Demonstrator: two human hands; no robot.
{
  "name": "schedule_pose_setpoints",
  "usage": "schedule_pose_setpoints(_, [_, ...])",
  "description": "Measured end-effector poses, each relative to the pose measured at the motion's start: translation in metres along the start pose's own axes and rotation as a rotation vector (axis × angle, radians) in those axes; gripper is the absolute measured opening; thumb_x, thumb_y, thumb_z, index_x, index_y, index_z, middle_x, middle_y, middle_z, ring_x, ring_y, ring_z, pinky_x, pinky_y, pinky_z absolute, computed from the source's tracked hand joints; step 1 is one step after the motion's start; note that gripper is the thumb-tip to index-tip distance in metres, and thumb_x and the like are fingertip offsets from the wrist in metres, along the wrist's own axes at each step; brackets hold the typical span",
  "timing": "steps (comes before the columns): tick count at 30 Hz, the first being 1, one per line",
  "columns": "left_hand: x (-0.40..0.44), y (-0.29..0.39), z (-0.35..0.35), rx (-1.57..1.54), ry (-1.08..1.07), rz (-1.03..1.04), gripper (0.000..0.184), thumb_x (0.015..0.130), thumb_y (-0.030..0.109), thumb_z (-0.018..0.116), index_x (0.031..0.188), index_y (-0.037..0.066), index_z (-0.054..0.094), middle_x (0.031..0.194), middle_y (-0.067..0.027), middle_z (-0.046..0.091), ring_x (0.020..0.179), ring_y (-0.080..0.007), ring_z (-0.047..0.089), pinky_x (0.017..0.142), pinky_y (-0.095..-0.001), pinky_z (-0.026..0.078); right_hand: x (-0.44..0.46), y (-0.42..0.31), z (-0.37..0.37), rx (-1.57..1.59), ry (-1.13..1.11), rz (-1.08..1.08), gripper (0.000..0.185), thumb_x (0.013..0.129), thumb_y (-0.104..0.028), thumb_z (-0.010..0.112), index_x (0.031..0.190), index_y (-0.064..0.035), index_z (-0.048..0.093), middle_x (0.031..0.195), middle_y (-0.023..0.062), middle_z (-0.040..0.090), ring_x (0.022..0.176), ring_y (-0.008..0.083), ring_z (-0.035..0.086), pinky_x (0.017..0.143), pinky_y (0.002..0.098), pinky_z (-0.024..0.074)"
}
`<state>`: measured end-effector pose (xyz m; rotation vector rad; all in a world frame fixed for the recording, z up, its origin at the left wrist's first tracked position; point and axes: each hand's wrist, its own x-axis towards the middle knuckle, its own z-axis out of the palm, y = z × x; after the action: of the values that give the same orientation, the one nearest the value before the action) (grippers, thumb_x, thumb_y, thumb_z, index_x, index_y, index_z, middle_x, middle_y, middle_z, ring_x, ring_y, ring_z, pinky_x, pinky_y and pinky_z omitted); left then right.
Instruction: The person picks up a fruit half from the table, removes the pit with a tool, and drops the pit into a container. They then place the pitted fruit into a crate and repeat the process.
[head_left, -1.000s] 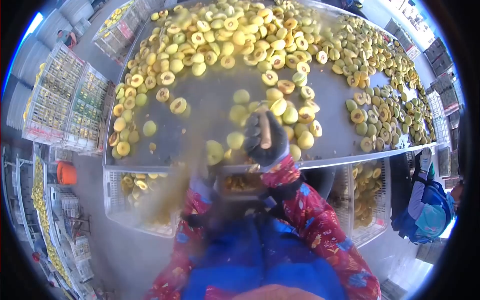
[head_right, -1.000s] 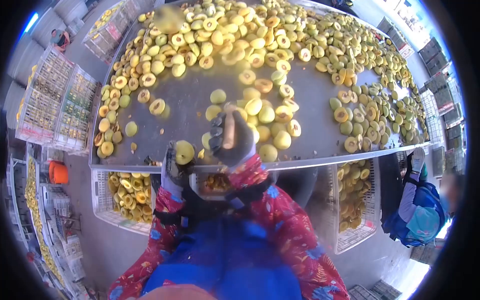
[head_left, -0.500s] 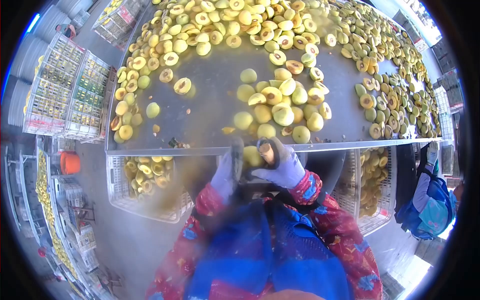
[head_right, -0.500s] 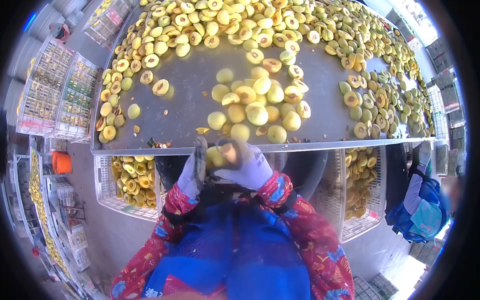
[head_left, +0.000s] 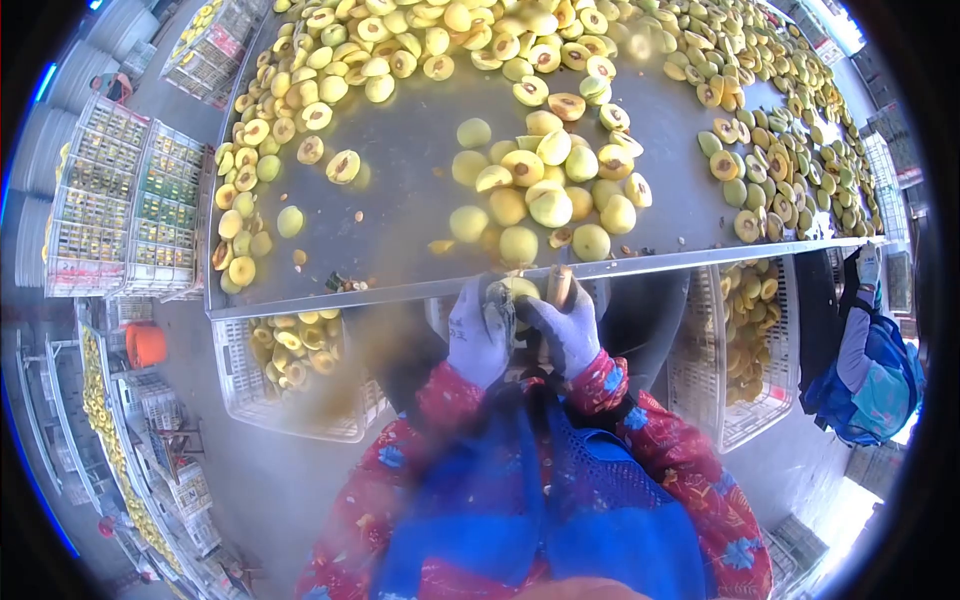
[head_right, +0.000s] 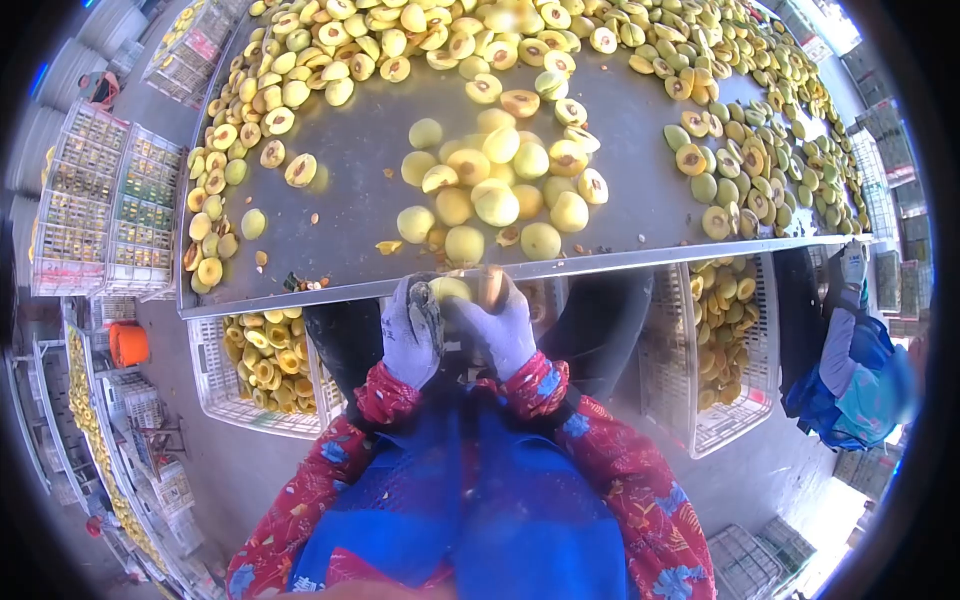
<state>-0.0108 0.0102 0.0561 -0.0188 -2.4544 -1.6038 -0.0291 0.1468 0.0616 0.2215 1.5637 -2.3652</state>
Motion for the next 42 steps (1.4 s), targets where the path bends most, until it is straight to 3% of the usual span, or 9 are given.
schedule_pose_setpoints(8, [0.003, -0.002, -0.007, 0.159, -0.083, 0.157, 0.031, 0.094, 0.011, 0.042, 0.119, -0.002, 0.055, 0.108, -0.0169, 0.061, 0.095, -0.0327, 0.060, 0.082, -0.0390, 0.048, 0.002, -0.002, 0.000, 0.180, 0.009, 0.092, 0.031, 0.085, -0.008, 0.067, 0.113, 0.0006, 0.056, 0.095, 0.0061, 0.065, 0.077, 0.0107, 0.063, 0.065, 0.0225, 0.0521])
schedule_pose_setpoints(11, [-0.001, -0.034, -0.005, -0.738, -0.163, -0.366, 0.022, 0.097, 0.014, 0.046, 0.113, 0.001, 0.054, 0.096, -0.0123, 0.060, 0.082, -0.0239, 0.059, 0.069, -0.0345, 0.048, 0.000, -0.008, -0.001, -0.106, 0.033, 0.085, 0.029, 0.084, -0.008, 0.067, 0.109, -0.0008, 0.056, 0.093, 0.0047, 0.063, 0.080, 0.0107, 0.061, 0.069, 0.0259, 0.0522])
schedule_pose_setpoints(17, [0.005, -0.003, -0.001, -0.026, 0.027, -0.133, 0.020, 0.097, 0.018, 0.047, 0.106, 0.002, 0.053, 0.085, -0.0212, 0.062, 0.078, -0.0381, 0.063, 0.067, -0.0432, 0.048, -0.002, -0.003, 0.004, -0.582, 0.036, -0.377, 0.041, 0.075, -0.013, 0.070, 0.110, 0.0010, 0.054, 0.093, 0.0142, 0.066, 0.086, 0.0208, 0.064, 0.076, 0.0340, 0.0502])
schedule_pose_setpoints(27, [0.021, 0.018, 0.006, 0.020, -0.017, -0.084, 0.017, 0.095, 0.021, 0.050, 0.099, 0.005, 0.054, 0.087, -0.0205, 0.062, 0.078, -0.0417, 0.061, 0.066, -0.0474, 0.049, 0.013, 0.010, -0.009, -0.308, 0.105, -0.220, 0.021, 0.087, -0.014, 0.060, 0.101, 0.0005, 0.055, 0.090, 0.0056, 0.060, 0.082, 0.0147, 0.057, 0.070, 0.0277, 0.0481])
schedule_pose_setpoints(30, [0.017, 0.042, 0.006, 0.184, -0.059, 0.355, 0.020, 0.088, 0.021, 0.057, 0.103, 0.008, 0.055, 0.099, -0.0162, 0.060, 0.082, -0.0360, 0.062, 0.067, -0.0440, 0.050, 0.028, 0.043, -0.028, 0.133, 0.099, -0.059, 0.020, 0.094, -0.017, 0.053, 0.104, 0.0007, 0.057, 0.092, 0.0083, 0.062, 0.084, 0.0177, 0.060, 0.072, 0.0299, 0.0503])
schedule_pose_setpoints(34, [0.023, 0.032, 0.018, 0.162, -0.058, 0.252, 0.036, 0.082, 0.021, 0.061, 0.116, 0.009, 0.055, 0.108, -0.0137, 0.058, 0.086, -0.0357, 0.062, 0.072, -0.0435, 0.051, 0.024, 0.033, -0.034, 0.562, 0.164, 0.177, 0.028, 0.095, -0.017, 0.049, 0.117, -0.0011, 0.055, 0.108, 0.0083, 0.062, 0.095, 0.0174, 0.062, 0.081, 0.0331, 0.0519])
schedule_pose_setpoints(37, [0.042, -0.054, 0.024, 0.015, -0.045, 0.100, 0.050, 0.087, 0.015, 0.058, 0.133, 0.004, 0.045, 0.123, -0.0194, 0.054, 0.100, -0.0378, 0.061, 0.083, -0.0435, 0.051, 0.036, -0.004, -0.022, 0.045, 0.212, -0.205, 0.045, 0.091, -0.018, 0.061, 0.129, 0.0037, 0.048, 0.107, 0.0083, 0.058, 0.093, 0.0155, 0.057, 0.073, 0.0300, 0.0500])
schedule_pose_setpoints(40, [0.040, -0.021, -0.008, 0.420, 0.258, 0.485, 0.054, 0.091, 0.010, 0.056, 0.140, 0.000, 0.037, 0.128, -0.0200, 0.052, 0.106, -0.0344, 0.060, 0.081, -0.0385, 0.054, 0.044, -0.039, -0.022, -0.154, 0.338, -0.350, 0.060, 0.086, -0.019, 0.066, 0.136, 0.0022, 0.039, 0.106, 0.0077, 0.058, 0.081, 0.0126, 0.057, 0.063, 0.0276, 0.0499])
schedule_pose_setpoints(42, [0.045, -0.033, -0.007, -0.563, 0.043, -0.151, 0.048, 0.093, 0.018, 0.051, 0.136, 0.000, 0.040, 0.122, -0.0176, 0.055, 0.103, -0.0300, 0.062, 0.078, -0.0367, 0.056, 0.063, -0.029, -0.056, -0.455, 0.426, -0.301, 0.051, 0.083, -0.023, 0.072, 0.123, -0.0003, 0.050, 0.090, 0.0111, 0.063, 0.074, 0.0122, 0.061, 0.057, 0.0295, 0.0496])
